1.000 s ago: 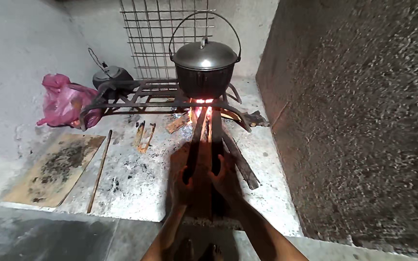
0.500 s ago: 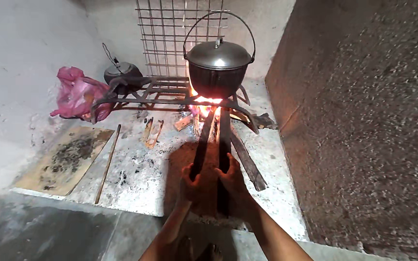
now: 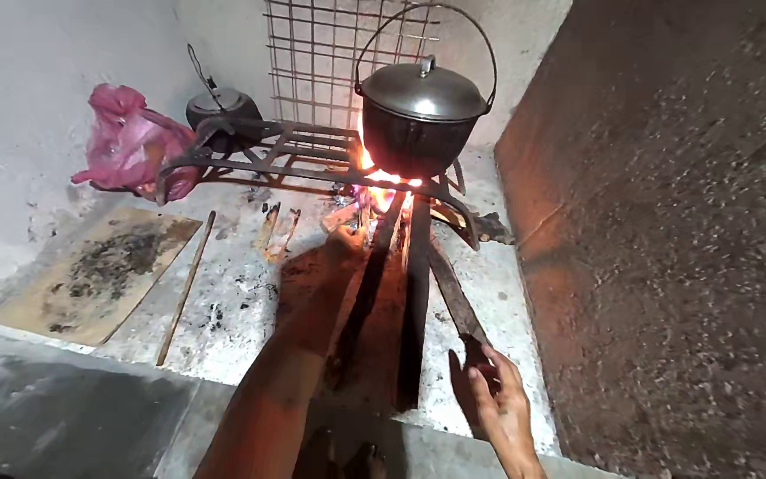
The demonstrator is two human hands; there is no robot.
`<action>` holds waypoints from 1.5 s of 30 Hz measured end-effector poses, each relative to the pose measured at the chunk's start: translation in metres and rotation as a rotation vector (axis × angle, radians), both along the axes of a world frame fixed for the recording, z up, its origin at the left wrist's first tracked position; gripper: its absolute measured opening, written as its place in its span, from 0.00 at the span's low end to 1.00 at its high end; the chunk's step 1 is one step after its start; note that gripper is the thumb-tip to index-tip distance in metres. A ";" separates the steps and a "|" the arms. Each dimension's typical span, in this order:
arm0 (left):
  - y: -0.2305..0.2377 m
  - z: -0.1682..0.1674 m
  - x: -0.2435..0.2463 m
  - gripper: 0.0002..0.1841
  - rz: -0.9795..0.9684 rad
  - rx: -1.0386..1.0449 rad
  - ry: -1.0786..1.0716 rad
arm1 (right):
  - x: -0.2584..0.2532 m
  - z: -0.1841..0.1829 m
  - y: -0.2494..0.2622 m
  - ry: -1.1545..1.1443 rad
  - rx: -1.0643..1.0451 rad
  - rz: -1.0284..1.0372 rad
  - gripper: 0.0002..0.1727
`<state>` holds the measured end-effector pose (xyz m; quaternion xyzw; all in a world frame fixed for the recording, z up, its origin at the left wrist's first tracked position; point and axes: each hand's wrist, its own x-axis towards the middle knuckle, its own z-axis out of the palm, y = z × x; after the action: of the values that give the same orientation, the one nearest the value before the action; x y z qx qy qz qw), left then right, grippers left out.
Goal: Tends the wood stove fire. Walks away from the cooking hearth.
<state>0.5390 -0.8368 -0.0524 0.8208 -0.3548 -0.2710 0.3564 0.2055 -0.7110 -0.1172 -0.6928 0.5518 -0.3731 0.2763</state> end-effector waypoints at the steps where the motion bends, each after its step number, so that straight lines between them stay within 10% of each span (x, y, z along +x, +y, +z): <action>1: -0.009 0.000 0.002 0.25 -0.009 0.033 0.005 | -0.006 0.004 0.007 0.006 -0.001 -0.001 0.28; 45: -0.023 -0.050 0.012 0.21 -0.149 0.046 -0.152 | -0.035 -0.010 0.038 -0.032 0.115 -0.055 0.26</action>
<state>0.5511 -0.8603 -0.1021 0.8182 -0.4346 -0.2419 0.2883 0.1701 -0.6727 -0.1268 -0.6542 0.5869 -0.3592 0.3139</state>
